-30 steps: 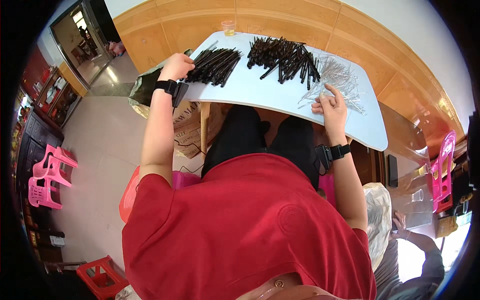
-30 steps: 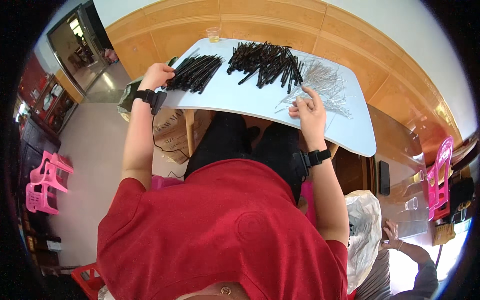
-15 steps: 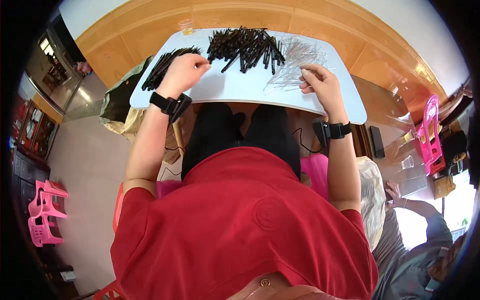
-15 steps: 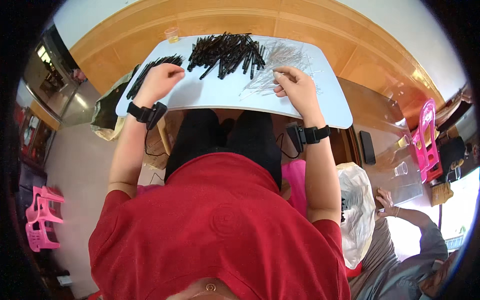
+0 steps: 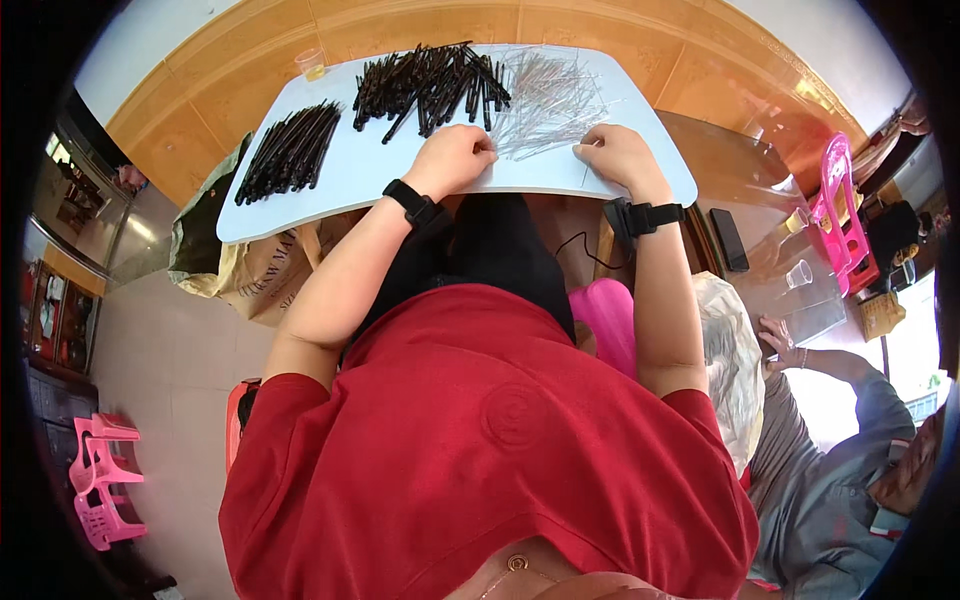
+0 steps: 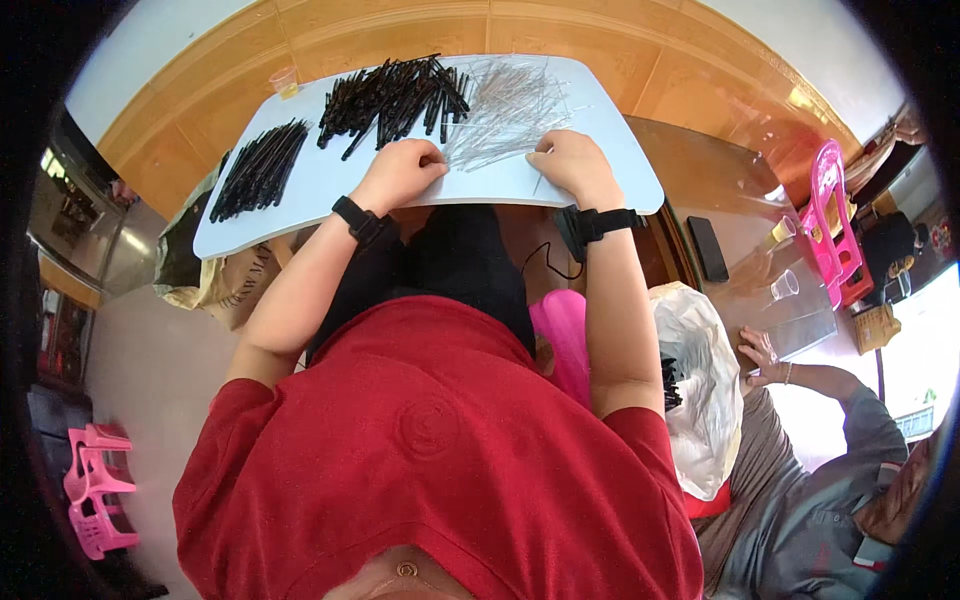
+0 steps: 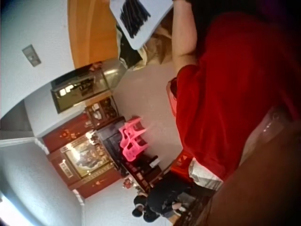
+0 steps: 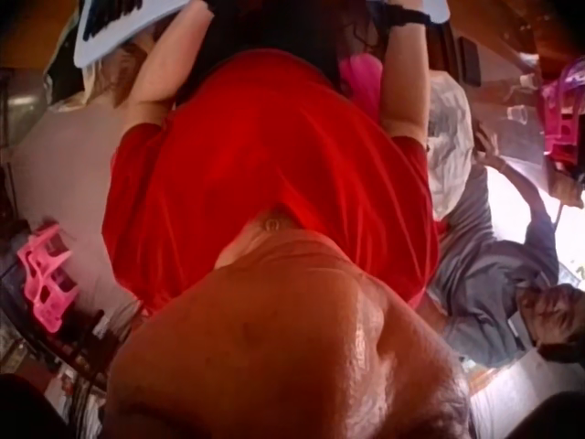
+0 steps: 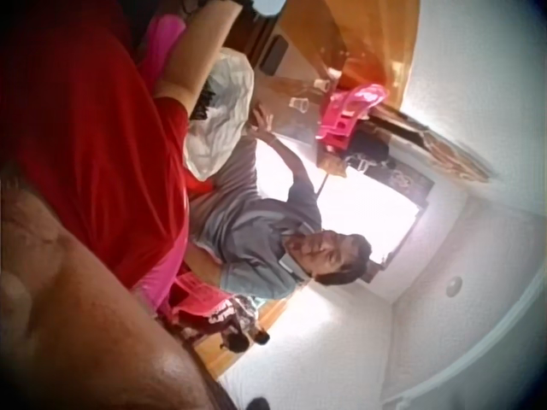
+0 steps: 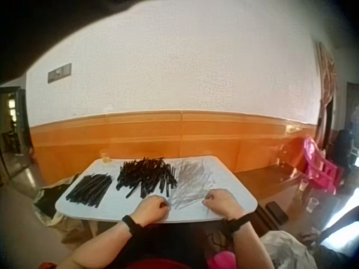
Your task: Sorting and organizing small black and silver sticks on a white table.
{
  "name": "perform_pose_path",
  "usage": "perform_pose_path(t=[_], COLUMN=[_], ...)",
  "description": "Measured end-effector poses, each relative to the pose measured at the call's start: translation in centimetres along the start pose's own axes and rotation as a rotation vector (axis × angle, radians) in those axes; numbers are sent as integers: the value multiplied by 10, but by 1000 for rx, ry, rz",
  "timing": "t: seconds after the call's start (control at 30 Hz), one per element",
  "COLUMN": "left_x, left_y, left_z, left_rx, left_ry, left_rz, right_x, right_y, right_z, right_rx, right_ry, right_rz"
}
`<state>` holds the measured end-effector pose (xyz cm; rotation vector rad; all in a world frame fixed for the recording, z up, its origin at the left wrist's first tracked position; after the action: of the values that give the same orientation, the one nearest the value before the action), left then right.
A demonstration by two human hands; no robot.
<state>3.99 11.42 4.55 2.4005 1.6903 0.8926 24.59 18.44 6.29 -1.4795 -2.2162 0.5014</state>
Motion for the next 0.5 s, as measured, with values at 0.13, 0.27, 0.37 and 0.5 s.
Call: perform_pose_path(t=[0.13, 0.27, 0.37, 0.5], left_x=[-4, -7, -8, -10], left_y=[-17, -21, -13, -14], left_z=[-6, -8, -6, -9], left_rx=[-62, -142, -174, -205], left_ry=[91, 115, 93, 139], left_rz=[-150, -165, -132, -109], right_x=[8, 7, 7, 0], right_y=[-2, -8, 1, -13], right_z=[5, 7, -8, -4], right_rx=[-166, -80, 110, -78], right_ry=[150, 48, 236, 449], right_rz=[-109, -135, -68, -237])
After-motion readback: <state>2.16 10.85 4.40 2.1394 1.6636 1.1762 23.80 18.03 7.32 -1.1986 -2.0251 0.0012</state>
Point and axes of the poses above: each hand's wrist, its own x-axis towards the middle knuckle, its own z-axis out of the palm, y = z × x, the point moved 10 cm from there along x, towards the middle knuckle, and after that the axes turned 5 degrees about z, right-handed, at the moved point
